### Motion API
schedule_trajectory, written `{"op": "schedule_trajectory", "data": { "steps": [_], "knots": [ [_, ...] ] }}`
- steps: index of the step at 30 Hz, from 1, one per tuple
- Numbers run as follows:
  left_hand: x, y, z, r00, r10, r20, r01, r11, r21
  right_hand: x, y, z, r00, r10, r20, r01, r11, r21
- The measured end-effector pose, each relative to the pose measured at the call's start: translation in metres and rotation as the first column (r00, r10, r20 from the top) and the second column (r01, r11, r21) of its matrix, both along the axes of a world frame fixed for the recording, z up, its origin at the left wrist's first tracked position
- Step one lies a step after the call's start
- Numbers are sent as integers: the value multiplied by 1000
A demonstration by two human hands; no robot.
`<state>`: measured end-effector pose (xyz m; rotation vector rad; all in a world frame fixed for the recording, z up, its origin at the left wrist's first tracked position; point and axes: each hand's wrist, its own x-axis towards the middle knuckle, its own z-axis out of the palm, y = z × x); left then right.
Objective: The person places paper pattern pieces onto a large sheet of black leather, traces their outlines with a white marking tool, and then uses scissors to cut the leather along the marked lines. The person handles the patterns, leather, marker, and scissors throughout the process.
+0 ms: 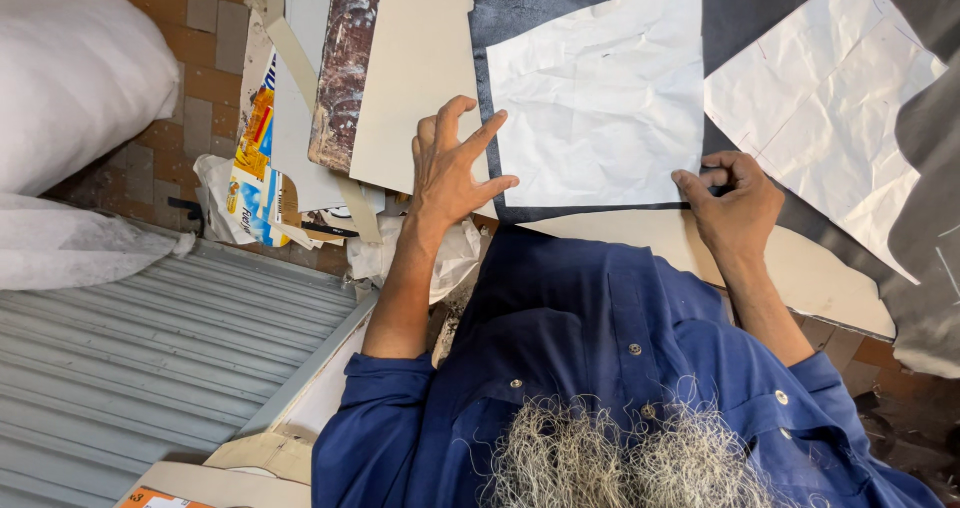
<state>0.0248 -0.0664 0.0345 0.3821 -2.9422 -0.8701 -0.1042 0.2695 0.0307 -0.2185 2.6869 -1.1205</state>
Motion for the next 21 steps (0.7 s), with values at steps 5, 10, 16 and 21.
{"op": "schedule_trajectory", "data": {
  "steps": [5,10,16,21],
  "knots": [
    [3,-3,-1,1000,13,1,-13,1000,16,2,-3,3,999,-11,40,12,1000,-27],
    [2,-3,-2,1000,18,20,-18,1000,19,2,-3,4,999,-11,35,12,999,-32],
    [3,-4,-2,999,26,33,-27,999,22,3,-4,4,999,-11,50,12,999,-33],
    [5,-8,-2,999,21,27,-21,999,25,6,-5,5,1000,1,24,-1,1000,-17]
  ]
}}
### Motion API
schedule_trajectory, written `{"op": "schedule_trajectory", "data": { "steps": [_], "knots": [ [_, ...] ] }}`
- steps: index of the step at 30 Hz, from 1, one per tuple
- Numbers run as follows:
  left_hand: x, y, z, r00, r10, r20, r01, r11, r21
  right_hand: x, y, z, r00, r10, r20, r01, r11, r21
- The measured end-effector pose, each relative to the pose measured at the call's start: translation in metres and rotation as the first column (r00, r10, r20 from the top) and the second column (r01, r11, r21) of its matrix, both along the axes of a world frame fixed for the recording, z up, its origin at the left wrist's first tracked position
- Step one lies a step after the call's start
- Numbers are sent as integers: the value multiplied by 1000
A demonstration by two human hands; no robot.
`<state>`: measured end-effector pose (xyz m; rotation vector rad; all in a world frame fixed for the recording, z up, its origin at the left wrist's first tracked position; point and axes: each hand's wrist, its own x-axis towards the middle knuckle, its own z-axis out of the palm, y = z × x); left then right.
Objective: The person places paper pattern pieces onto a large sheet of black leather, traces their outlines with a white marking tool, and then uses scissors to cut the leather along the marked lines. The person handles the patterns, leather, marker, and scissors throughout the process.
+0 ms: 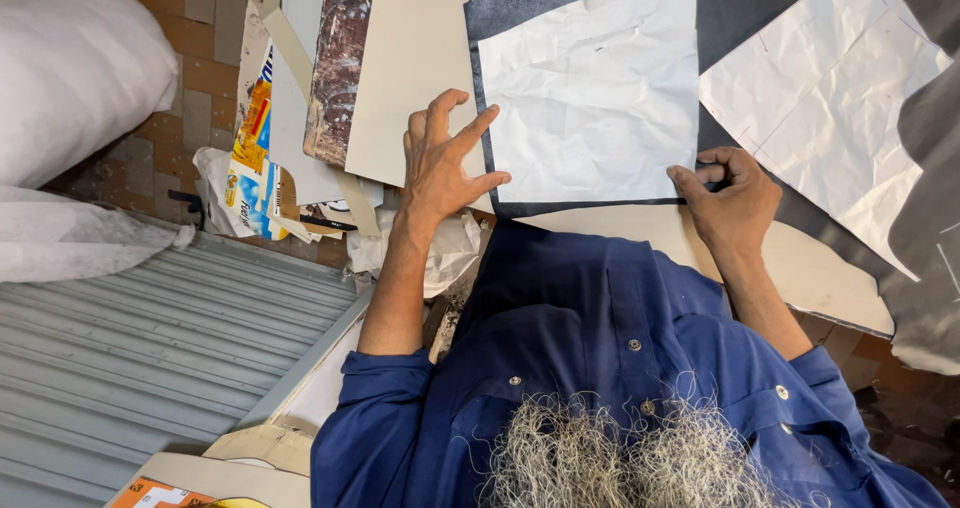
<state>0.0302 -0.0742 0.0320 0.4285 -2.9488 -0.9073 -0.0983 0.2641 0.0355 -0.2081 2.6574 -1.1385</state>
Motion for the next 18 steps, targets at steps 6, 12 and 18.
{"op": "schedule_trajectory", "data": {
  "steps": [6,12,18],
  "knots": [
    [0,-1,1,1000,4,8,-4,1000,2,0,-2,1,1000,9,0,-9,1000,2],
    [1,3,15,1000,1,6,0,999,-44,3,-3,0,1000,4,-15,-4,1000,1],
    [-22,40,17,1000,6,7,-4,955,-296,0,-2,-1,1000,-17,-1,17,1000,2]
  ]
}}
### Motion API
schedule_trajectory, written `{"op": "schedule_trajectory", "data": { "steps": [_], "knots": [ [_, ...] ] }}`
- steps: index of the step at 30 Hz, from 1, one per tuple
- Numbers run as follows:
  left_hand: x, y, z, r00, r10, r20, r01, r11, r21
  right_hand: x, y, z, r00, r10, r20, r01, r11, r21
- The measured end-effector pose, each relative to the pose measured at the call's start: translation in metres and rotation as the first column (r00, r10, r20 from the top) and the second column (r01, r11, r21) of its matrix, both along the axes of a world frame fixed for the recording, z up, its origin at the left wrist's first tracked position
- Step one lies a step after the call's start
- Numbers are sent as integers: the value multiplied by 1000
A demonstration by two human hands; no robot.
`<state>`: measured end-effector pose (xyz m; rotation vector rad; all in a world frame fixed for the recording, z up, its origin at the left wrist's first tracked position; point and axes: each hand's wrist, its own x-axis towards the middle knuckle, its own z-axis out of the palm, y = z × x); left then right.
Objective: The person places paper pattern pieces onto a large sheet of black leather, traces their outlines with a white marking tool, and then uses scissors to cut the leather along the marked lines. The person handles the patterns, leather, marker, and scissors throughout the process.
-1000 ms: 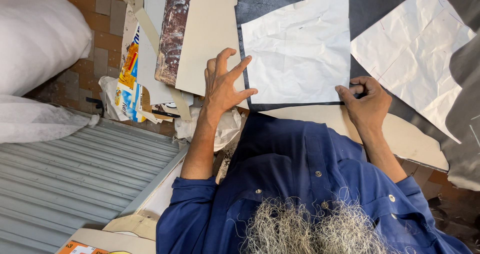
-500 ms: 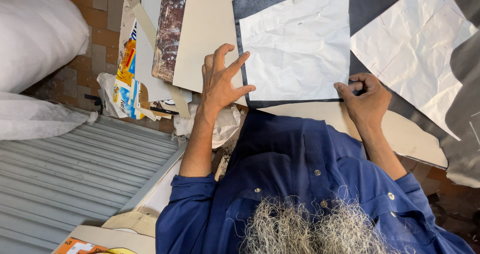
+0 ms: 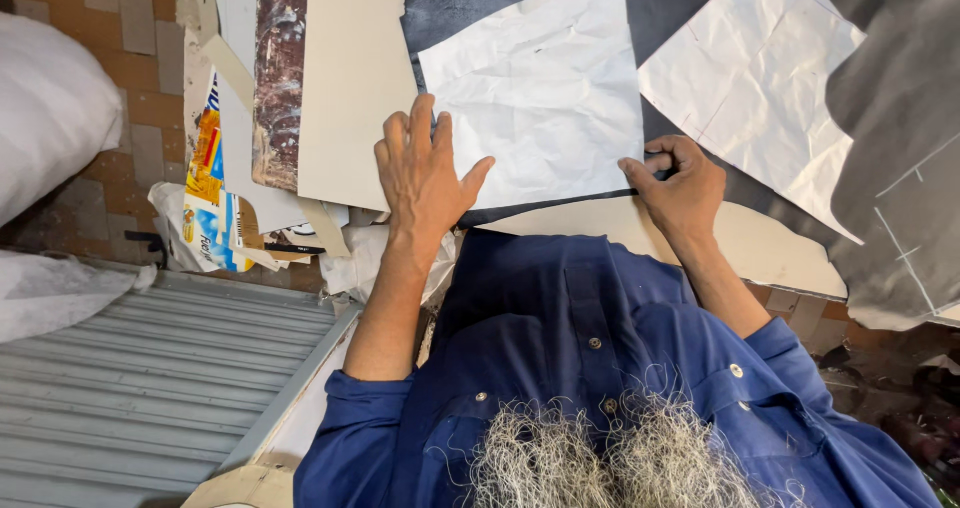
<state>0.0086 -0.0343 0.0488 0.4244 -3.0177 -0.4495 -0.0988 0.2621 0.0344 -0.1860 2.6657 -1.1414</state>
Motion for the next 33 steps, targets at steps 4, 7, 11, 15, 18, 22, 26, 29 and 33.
{"op": "schedule_trajectory", "data": {
  "steps": [4,7,11,15,18,22,26,29,33],
  "knots": [
    [-24,10,-9,999,-49,20,50,996,-75,-2,-1,0,1000,-8,9,7,1000,25],
    [-26,9,-10,994,-38,104,43,998,-40,-4,0,-1,1000,-5,-5,5,1000,24],
    [-24,9,-7,997,-68,41,70,997,-46,-6,2,-2,1000,-4,-4,4,999,51],
    [-25,8,-4,995,-80,64,82,996,-39,-6,3,-1,1000,-2,-4,2,999,52],
    [-25,8,-2,992,-71,105,72,997,-4,-6,5,1,999,-21,29,21,999,27],
    [-24,8,0,990,-83,117,88,995,-39,-6,5,1,1000,3,4,-3,998,62],
    [-26,8,3,981,-118,151,129,990,-64,-6,6,1,1000,4,7,-5,998,62],
    [-27,5,4,973,-131,192,140,990,-34,-5,6,3,1000,15,18,-17,996,90],
    [-24,4,5,978,-142,155,142,990,12,-6,6,5,999,12,34,-15,997,78]
  ]
}}
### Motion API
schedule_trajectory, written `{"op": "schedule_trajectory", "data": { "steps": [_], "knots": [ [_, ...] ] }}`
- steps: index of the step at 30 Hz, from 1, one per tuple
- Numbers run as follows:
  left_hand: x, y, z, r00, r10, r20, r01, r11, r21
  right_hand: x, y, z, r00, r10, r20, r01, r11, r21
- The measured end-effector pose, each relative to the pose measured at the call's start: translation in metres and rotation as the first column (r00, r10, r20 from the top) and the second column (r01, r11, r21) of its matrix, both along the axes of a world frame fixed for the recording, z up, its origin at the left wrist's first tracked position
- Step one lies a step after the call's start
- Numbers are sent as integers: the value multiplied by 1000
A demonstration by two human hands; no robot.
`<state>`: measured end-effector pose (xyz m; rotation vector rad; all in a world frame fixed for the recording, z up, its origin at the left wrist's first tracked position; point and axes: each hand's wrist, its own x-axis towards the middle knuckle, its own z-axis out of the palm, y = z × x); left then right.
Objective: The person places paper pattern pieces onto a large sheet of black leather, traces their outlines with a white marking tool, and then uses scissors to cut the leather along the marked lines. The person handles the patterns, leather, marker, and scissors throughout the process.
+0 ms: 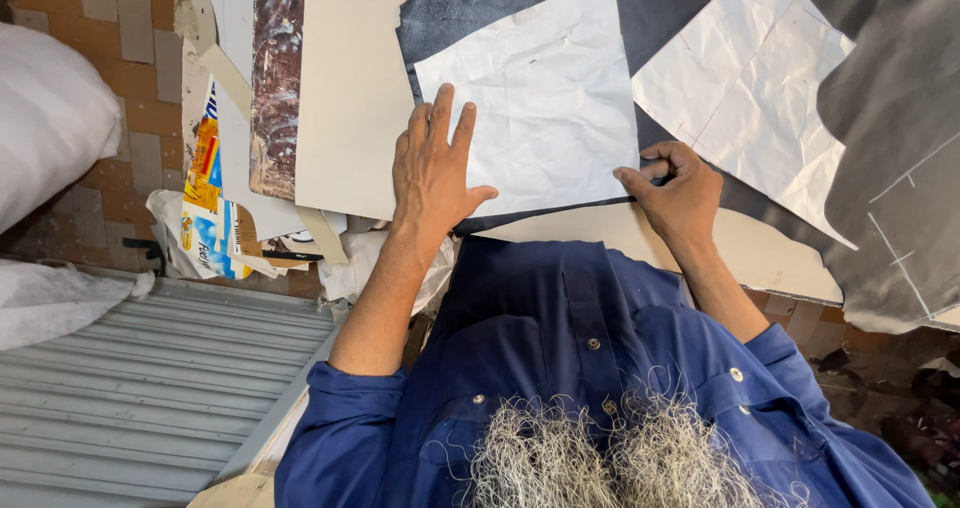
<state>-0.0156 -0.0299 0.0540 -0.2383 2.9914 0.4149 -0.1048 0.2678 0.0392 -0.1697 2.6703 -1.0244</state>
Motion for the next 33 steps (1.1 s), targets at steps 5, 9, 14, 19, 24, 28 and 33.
{"op": "schedule_trajectory", "data": {
  "steps": [5,9,14,19,24,28,33],
  "knots": [
    [0,3,0,1000,2,15,-2,1000,-18,0,0,1,998,-26,54,29,999,-45],
    [-2,1,4,998,0,61,1,1000,-2,0,-4,8,999,-2,33,2,1000,4],
    [-9,-5,10,993,-22,118,21,1000,3,2,2,39,988,127,-85,-127,992,-3],
    [-18,-13,11,985,-104,137,114,991,-64,4,-24,54,926,376,27,-354,892,-282],
    [-21,-17,13,981,-132,140,143,987,-75,13,-85,35,751,659,31,-608,710,-355],
    [-24,-19,10,983,-117,140,128,989,-72,25,-121,13,638,755,-147,-750,568,-338],
    [-23,-20,-9,994,-85,68,93,987,-128,34,-139,-9,514,797,-318,-858,468,-213]
  ]
}}
